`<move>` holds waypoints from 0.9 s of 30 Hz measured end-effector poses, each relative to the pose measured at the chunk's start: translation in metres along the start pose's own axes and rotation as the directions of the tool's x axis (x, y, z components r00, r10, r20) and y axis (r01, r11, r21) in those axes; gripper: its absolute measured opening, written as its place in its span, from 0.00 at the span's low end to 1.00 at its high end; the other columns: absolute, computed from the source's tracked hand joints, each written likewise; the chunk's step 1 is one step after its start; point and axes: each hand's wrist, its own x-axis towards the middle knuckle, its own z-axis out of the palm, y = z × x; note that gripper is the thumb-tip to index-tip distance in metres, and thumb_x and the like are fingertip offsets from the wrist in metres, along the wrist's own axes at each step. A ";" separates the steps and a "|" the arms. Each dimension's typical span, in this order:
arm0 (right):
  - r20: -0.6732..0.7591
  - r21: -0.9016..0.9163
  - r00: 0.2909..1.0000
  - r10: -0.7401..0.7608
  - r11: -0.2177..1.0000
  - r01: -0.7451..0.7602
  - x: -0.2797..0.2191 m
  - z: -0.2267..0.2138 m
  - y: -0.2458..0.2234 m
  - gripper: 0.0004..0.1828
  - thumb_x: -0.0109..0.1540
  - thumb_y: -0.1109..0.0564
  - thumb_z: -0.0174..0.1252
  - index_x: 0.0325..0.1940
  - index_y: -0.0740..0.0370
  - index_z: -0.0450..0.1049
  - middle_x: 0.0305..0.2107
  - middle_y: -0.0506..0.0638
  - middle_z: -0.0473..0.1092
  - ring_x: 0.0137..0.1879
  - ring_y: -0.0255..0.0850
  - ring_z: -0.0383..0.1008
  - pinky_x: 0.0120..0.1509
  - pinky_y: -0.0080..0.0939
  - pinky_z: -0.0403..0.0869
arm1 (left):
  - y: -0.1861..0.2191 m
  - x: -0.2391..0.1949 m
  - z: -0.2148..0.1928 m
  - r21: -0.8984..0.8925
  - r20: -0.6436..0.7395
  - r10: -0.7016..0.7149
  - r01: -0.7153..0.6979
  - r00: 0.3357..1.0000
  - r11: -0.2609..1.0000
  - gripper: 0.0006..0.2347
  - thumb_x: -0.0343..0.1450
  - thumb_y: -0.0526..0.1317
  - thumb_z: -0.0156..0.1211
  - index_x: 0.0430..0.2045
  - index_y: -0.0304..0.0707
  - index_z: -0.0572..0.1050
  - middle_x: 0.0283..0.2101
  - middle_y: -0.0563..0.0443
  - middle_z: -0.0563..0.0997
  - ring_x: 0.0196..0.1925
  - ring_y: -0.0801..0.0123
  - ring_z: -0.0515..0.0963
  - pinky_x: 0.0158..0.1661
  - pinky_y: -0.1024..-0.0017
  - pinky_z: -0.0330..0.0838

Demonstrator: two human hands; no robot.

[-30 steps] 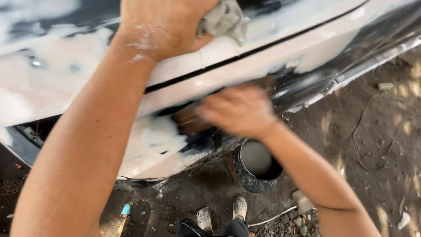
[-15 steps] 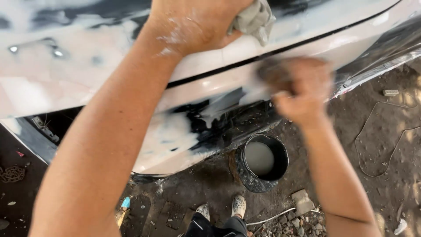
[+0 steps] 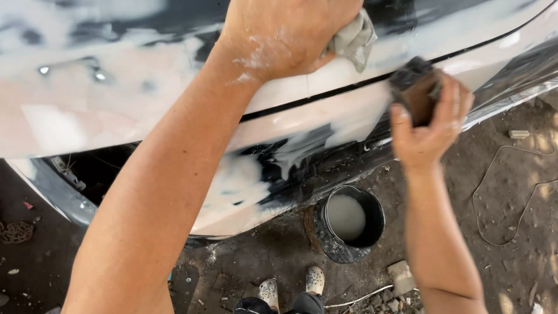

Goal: The person scrubs the side of a white car using a sanding block and a cloth. They repeatedly dip the sanding block into a bucket of soapy water and apply it to the car's body, focusing on the lower panels and wheel arch area.

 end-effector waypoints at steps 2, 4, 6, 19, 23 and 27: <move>-0.054 -0.045 0.995 -0.088 0.995 0.085 -0.014 0.028 -0.025 0.15 0.70 0.47 0.60 0.55 0.57 0.72 0.47 0.48 0.70 0.54 0.43 0.69 0.64 0.53 0.67 | 0.001 0.002 0.001 -0.023 0.010 0.008 -0.007 1.000 1.000 0.15 0.76 0.57 0.72 0.37 0.49 0.80 0.33 0.54 0.83 0.31 0.63 0.83 0.26 0.60 0.77; 0.077 -0.103 0.950 -0.303 0.945 0.310 0.006 0.023 -0.102 0.14 0.69 0.48 0.57 0.57 0.51 0.74 0.49 0.44 0.69 0.57 0.41 0.67 0.64 0.50 0.66 | 0.005 0.001 -0.004 -0.020 0.011 -0.001 0.001 1.000 1.000 0.15 0.73 0.58 0.73 0.37 0.50 0.80 0.32 0.54 0.83 0.30 0.63 0.83 0.25 0.60 0.77; 0.208 -0.131 0.852 -0.481 0.849 0.511 0.010 0.019 -0.122 0.16 0.67 0.50 0.54 0.59 0.44 0.75 0.52 0.39 0.69 0.61 0.38 0.64 0.64 0.47 0.64 | 0.009 -0.002 -0.009 -0.018 0.024 0.000 0.000 1.000 1.000 0.15 0.71 0.58 0.73 0.36 0.50 0.80 0.31 0.53 0.82 0.30 0.63 0.83 0.25 0.60 0.76; 0.349 0.010 0.830 -0.435 0.887 0.461 -0.007 0.020 -0.104 0.15 0.66 0.56 0.50 0.54 0.45 0.77 0.42 0.42 0.73 0.45 0.37 0.72 0.46 0.44 0.73 | 0.000 -0.007 -0.007 0.092 -0.074 0.108 -0.101 0.991 0.991 0.19 0.64 0.56 0.76 0.42 0.51 0.78 0.41 0.54 0.78 0.39 0.64 0.80 0.31 0.64 0.75; 0.200 -0.017 0.944 -0.263 0.962 0.272 -0.052 0.016 0.051 0.23 0.64 0.46 0.49 0.60 0.55 0.71 0.49 0.51 0.71 0.56 0.45 0.70 0.56 0.53 0.72 | -0.003 0.000 -0.007 0.011 0.113 0.020 -0.021 0.993 1.000 0.23 0.67 0.60 0.77 0.45 0.46 0.79 0.41 0.48 0.78 0.38 0.60 0.79 0.30 0.61 0.76; -0.055 0.036 0.998 -0.014 0.999 0.016 -0.019 -0.002 0.000 0.24 0.69 0.46 0.55 0.60 0.66 0.65 0.47 0.57 0.65 0.52 0.47 0.65 0.52 0.46 0.71 | 0.002 0.009 -0.029 0.177 -0.278 0.211 -0.165 0.937 0.970 0.19 0.56 0.51 0.78 0.33 0.49 0.78 0.40 0.52 0.79 0.38 0.61 0.81 0.34 0.64 0.78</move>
